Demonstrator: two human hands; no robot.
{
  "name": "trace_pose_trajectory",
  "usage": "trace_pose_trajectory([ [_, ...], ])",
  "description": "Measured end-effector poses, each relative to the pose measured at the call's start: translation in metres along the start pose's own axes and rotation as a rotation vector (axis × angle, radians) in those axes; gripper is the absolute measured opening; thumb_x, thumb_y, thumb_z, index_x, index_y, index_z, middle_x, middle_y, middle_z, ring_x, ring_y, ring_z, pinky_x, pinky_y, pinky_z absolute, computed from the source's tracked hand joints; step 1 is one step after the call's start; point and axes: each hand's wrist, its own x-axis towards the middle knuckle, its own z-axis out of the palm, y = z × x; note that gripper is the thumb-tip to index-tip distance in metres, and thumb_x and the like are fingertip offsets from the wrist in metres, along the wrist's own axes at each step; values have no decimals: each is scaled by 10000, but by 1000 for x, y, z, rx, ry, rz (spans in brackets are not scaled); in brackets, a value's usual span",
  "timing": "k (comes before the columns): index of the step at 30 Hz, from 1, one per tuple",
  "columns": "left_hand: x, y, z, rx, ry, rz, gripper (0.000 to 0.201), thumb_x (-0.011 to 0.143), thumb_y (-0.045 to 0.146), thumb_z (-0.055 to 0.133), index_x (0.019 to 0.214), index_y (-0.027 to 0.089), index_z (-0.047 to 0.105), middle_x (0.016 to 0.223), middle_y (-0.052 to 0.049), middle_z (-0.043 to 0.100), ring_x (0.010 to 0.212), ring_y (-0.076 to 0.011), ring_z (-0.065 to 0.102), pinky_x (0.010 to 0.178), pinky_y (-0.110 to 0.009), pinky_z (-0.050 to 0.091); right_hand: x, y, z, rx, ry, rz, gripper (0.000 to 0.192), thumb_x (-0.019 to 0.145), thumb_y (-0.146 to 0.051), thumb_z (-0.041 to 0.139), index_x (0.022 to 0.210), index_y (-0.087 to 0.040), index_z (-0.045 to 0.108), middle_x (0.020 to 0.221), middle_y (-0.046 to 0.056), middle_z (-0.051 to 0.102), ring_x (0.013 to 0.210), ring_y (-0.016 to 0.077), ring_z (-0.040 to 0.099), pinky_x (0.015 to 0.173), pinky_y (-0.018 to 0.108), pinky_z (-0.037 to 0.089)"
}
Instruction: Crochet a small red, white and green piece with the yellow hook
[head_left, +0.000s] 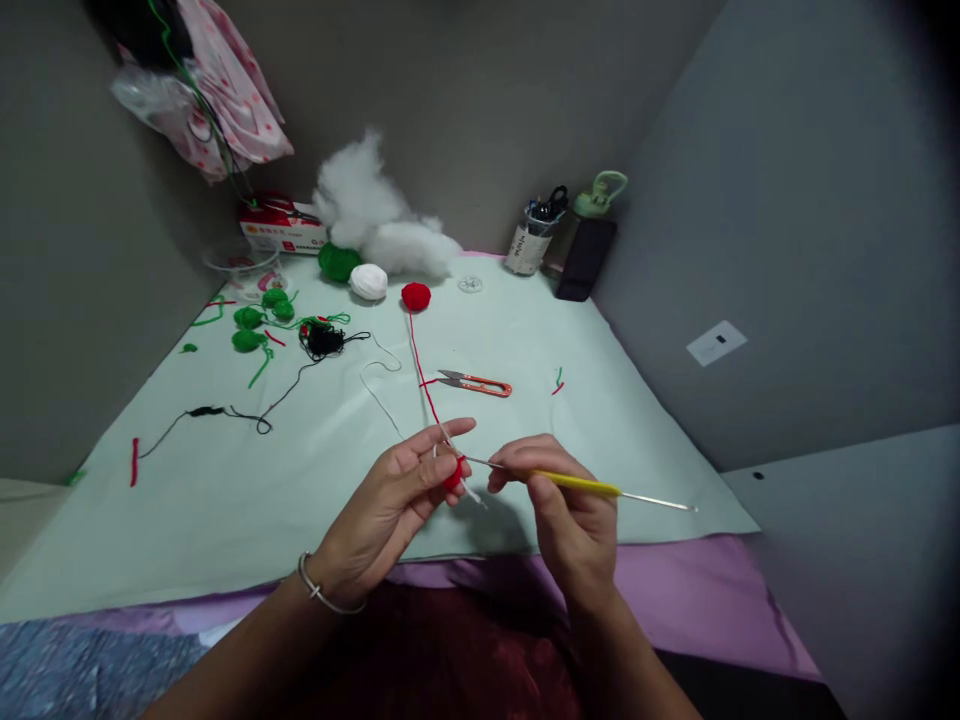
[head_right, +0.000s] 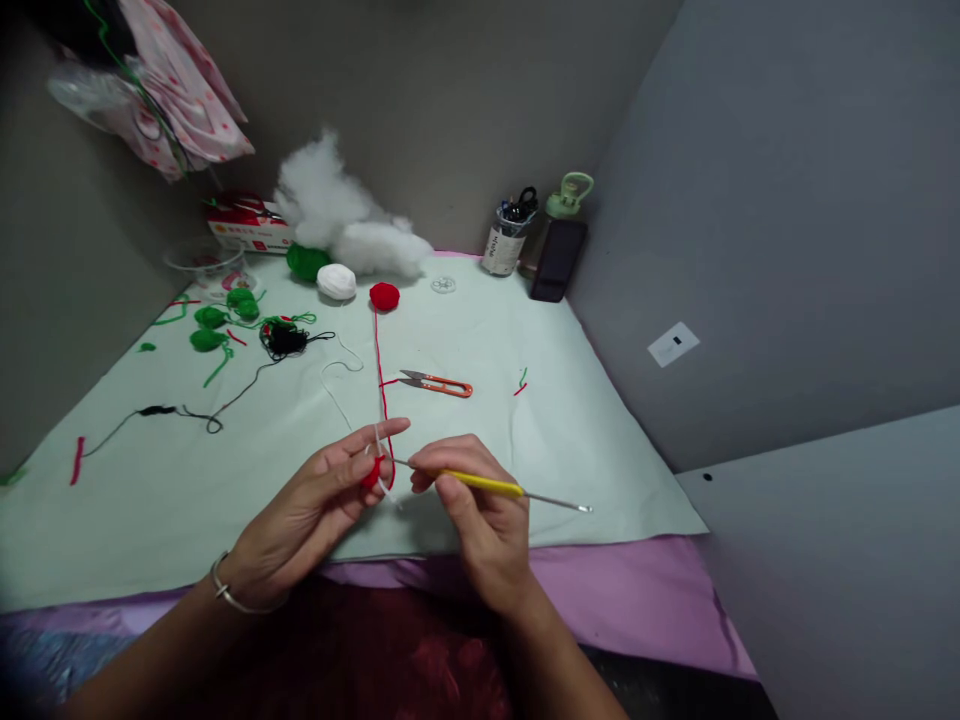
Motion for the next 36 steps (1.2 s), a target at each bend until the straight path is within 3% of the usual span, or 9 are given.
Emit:
trace_pose_trajectory([
  [8,1,-3,4,89,12,70,373,842,233,845,1201,163,775,843,-21,676,713,-105,585,713,-230,480,5,0,5,229,99,143,209,1035,-318,561,974,-219,735,860,37,673,681,151,665,607,298,594],
  [11,1,-10,7,204,71,197,396,823,230,852,1207,184,763,849,-17,698,755,-138,612,762,-270,498,0,0,9,-61,37,47,156,1019,-232,593,1049,-252,745,922,37,687,762,162,692,682,314,614],
  [14,0,-17,9,251,126,271,496,804,220,869,1280,217,728,839,0,699,834,-161,634,814,-275,501,-10,2,14,-494,-23,-226,369,981,-116,623,1289,-296,715,1080,72,718,975,212,716,820,355,628],
  [17,0,-14,9,139,71,136,531,813,258,872,1319,201,720,851,-11,691,811,-142,612,791,-253,494,-14,4,16,-576,7,-354,504,964,-74,630,1413,-304,643,1137,81,723,1021,217,712,825,347,626],
  [20,1,-5,6,17,20,-4,472,831,253,861,1280,159,750,828,-18,665,735,-104,568,729,-218,477,-9,1,13,-359,87,-159,354,993,-94,595,1247,-297,734,1031,48,725,940,185,693,798,331,602],
  [25,2,-1,4,52,27,55,351,843,242,847,1180,157,797,772,-6,639,729,-102,564,739,-211,471,3,-2,9,145,121,80,171,1011,-244,608,1007,-259,778,894,29,690,727,152,642,670,314,563],
  [30,0,-10,6,197,4,137,392,807,227,875,1189,240,787,946,-34,699,936,-160,629,891,-272,489,4,5,14,54,82,127,144,993,-277,647,1008,-269,791,977,46,732,899,192,677,786,352,586],
  [32,0,-11,5,211,18,149,448,791,212,886,1221,261,769,949,-20,671,976,-169,625,929,-288,488,3,7,14,58,75,156,152,999,-283,639,1027,-271,788,977,45,742,860,181,677,764,342,584],
  [36,0,-9,5,250,54,177,435,792,211,878,1212,261,776,861,12,606,864,-136,595,890,-278,497,4,9,11,227,100,228,148,1001,-301,642,1023,-253,780,952,36,744,712,134,645,661,287,553],
])
